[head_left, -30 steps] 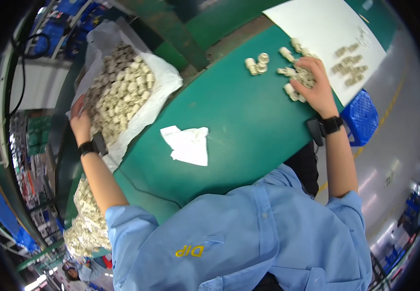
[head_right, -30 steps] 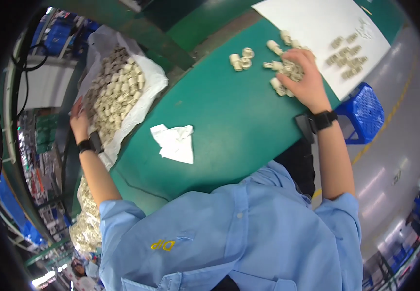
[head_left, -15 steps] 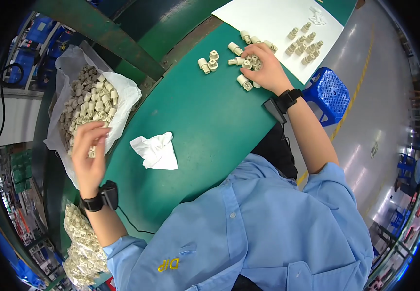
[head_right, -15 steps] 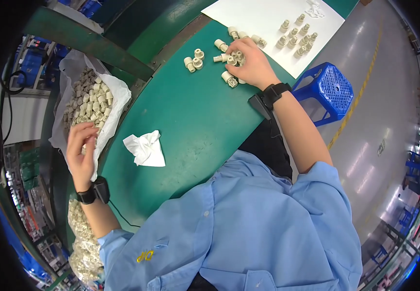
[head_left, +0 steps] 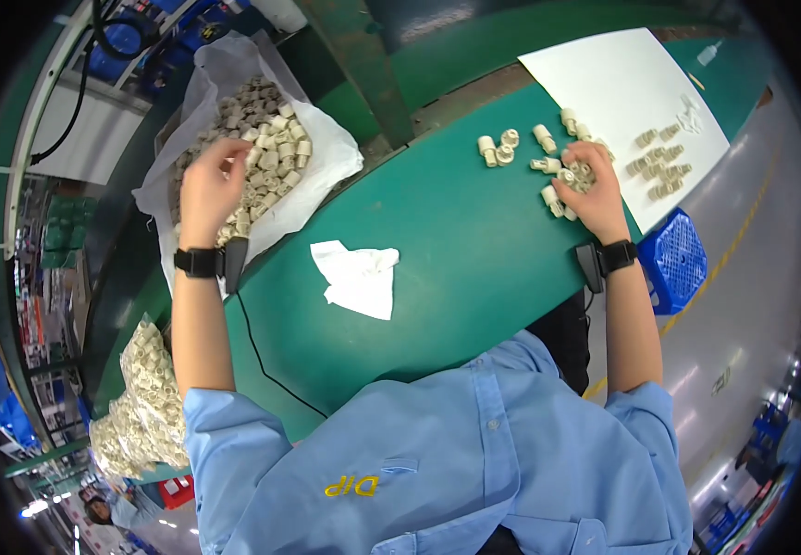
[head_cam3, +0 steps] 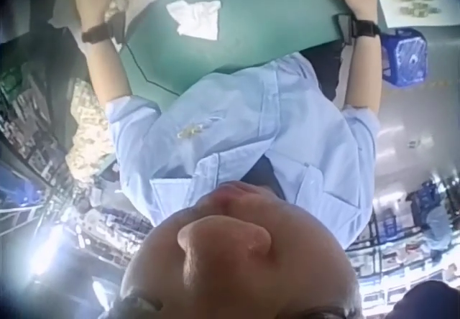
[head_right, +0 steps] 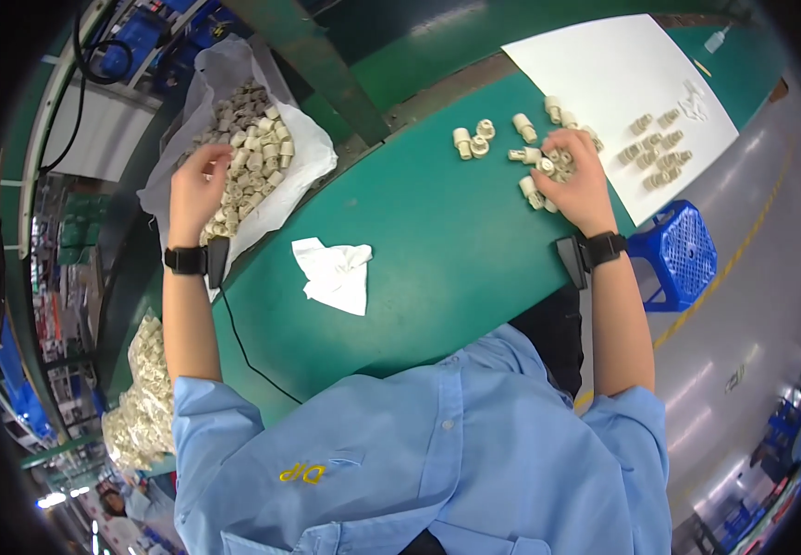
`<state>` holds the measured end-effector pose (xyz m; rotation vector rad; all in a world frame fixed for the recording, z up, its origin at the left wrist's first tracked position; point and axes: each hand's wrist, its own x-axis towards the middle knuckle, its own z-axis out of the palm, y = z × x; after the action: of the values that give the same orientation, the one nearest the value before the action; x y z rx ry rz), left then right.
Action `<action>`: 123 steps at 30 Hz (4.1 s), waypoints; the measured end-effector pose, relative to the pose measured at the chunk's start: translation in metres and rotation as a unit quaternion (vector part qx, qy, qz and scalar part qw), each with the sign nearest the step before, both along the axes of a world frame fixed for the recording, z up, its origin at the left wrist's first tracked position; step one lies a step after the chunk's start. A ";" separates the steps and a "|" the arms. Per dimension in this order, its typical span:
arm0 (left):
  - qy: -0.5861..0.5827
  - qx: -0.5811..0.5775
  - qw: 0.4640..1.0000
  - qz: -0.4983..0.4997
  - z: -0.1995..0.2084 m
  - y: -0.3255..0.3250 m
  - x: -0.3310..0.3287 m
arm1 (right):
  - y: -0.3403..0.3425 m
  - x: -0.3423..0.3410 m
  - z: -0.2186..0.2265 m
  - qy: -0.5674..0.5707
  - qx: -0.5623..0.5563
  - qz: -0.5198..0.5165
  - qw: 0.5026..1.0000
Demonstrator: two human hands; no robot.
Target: The person gathers white plastic components from a bag, wipes them with a cloth, and arranges them on the table. They then pick up the components one at a time, fitting them together and placing the assembled units onto a white sheet.
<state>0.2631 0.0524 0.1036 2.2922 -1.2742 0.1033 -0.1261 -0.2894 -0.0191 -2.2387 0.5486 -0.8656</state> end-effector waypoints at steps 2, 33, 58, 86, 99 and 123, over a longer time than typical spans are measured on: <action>-0.062 0.062 0.988 0.124 -0.002 0.017 0.048 | 0.000 0.001 0.002 0.001 0.005 0.004 1.000; 0.101 -0.079 0.903 0.411 -0.039 0.121 0.292 | -0.008 -0.002 -0.011 -0.063 0.018 -0.051 0.997; -0.023 -0.030 0.997 0.071 -0.041 0.085 0.208 | -0.012 0.004 -0.018 -0.101 0.002 -0.210 0.972; -0.011 0.061 0.894 -0.444 -0.089 -0.237 -0.149 | -0.007 0.012 -0.003 -0.366 0.403 -0.230 0.806; -0.007 0.032 0.917 -0.398 -0.091 -0.234 -0.212 | 0.002 0.011 -0.001 -0.356 0.412 -0.206 0.813; -0.047 -0.024 0.892 -0.448 -0.099 -0.264 -0.254 | 0.001 -0.006 -0.010 -0.391 0.461 -0.161 0.780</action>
<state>0.0092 -0.2115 0.0048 1.4618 -2.2090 -0.0804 -0.1317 -0.2885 -0.0287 -0.7886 0.7262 -1.2343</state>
